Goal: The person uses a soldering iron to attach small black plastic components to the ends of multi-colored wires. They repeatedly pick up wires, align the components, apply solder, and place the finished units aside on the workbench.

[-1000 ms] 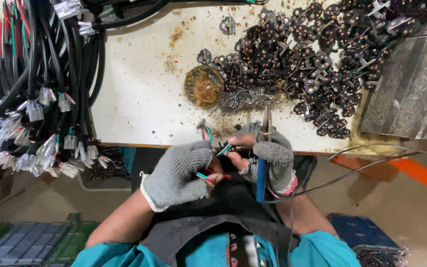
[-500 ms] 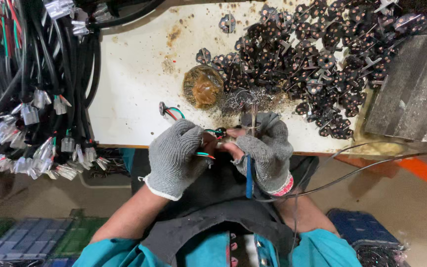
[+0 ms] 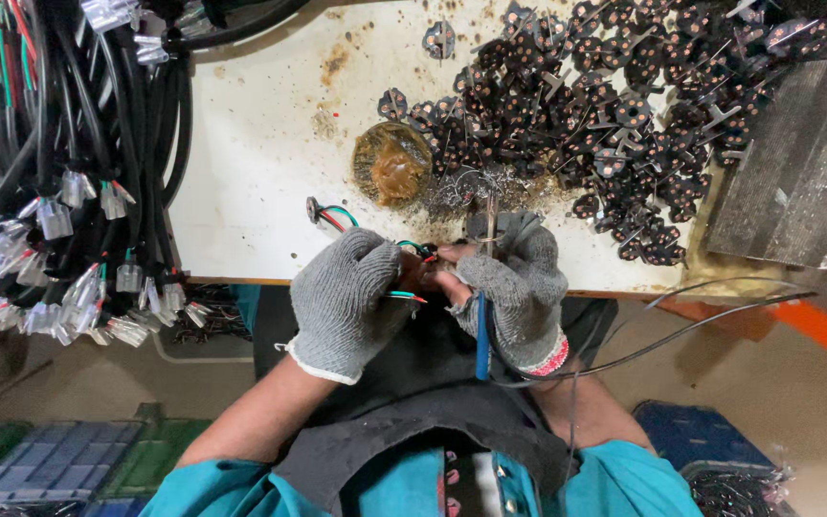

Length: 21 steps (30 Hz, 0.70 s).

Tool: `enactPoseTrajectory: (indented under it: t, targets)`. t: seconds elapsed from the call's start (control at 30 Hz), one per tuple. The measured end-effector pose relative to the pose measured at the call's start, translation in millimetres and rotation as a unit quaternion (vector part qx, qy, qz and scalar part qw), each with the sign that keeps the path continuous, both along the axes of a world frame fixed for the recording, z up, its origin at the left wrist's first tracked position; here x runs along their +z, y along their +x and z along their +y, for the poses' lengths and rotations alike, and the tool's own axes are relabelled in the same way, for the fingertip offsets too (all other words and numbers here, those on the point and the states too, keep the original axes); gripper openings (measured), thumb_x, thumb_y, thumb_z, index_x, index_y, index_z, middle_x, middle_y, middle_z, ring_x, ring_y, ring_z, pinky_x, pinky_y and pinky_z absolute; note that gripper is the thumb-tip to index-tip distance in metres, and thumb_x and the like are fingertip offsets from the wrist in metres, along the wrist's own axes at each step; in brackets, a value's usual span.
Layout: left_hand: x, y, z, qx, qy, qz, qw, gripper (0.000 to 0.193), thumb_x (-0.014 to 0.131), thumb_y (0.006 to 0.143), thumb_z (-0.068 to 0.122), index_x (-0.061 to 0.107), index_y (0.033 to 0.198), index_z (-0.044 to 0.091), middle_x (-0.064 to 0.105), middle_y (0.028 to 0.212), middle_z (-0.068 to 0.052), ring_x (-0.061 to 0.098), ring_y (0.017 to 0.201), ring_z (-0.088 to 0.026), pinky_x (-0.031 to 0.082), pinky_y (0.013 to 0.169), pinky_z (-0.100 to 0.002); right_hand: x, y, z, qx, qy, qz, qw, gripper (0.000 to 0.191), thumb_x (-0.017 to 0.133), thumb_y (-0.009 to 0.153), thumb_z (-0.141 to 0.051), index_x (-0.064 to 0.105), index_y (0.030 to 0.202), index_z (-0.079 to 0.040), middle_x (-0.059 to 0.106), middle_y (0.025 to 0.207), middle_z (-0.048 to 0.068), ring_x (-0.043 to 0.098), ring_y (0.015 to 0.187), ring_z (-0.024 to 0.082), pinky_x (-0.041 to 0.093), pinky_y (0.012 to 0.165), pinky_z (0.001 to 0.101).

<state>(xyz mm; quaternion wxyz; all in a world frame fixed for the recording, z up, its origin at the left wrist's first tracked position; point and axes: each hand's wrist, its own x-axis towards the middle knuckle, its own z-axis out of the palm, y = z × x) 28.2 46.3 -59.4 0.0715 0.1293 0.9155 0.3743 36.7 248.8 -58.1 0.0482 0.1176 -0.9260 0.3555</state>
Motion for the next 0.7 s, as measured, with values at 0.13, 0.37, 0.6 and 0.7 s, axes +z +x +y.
enactPoseTrajectory:
  t: [0.13,0.37,0.6,0.7]
  targets:
    - [-2.2,1.9,1.6,0.007,0.006,0.017,1.000,0.034,0.084,0.065,0.020,0.067,0.094,0.016,0.063,0.089,-0.007,0.066,0.081,-0.031,0.052,0.066,-0.043,2.3,0.1,-1.8,0.001,0.023,0.006,1.000,0.028,0.090,0.074,-0.018,0.079,0.099,-0.014,0.072,0.099,0.008,0.065,0.097,0.032,0.055,0.085,0.0417]
    - [-1.5,1.7,2.0,0.010,0.016,0.037,0.999,0.033,0.084,0.067,0.019,0.069,0.095,0.017,0.064,0.088,-0.006,0.067,0.081,-0.030,0.052,0.067,-0.042,2.8,0.8,-2.5,0.003,0.009,0.003,1.000,0.025,0.090,0.076,-0.016,0.079,0.098,-0.013,0.073,0.098,0.006,0.065,0.096,0.029,0.055,0.083,0.0392]
    - [1.6,3.1,2.0,0.008,0.022,0.037,0.999,0.035,0.083,0.066,0.018,0.068,0.097,0.016,0.063,0.088,-0.006,0.066,0.081,-0.030,0.052,0.067,-0.042,7.0,-1.5,-4.3,0.010,0.014,0.011,1.000,0.023,0.089,0.078,-0.016,0.078,0.098,-0.012,0.073,0.099,0.007,0.066,0.096,0.030,0.056,0.084,0.0397]
    - [0.9,3.4,3.6,0.011,0.022,0.046,0.999,0.035,0.083,0.066,0.018,0.067,0.097,0.017,0.063,0.088,-0.006,0.066,0.081,-0.029,0.052,0.067,-0.042,13.0,-5.7,-4.5,0.020,0.029,0.022,0.999,0.024,0.089,0.077,-0.016,0.077,0.098,-0.013,0.074,0.098,0.007,0.066,0.095,0.032,0.055,0.085,0.0427]
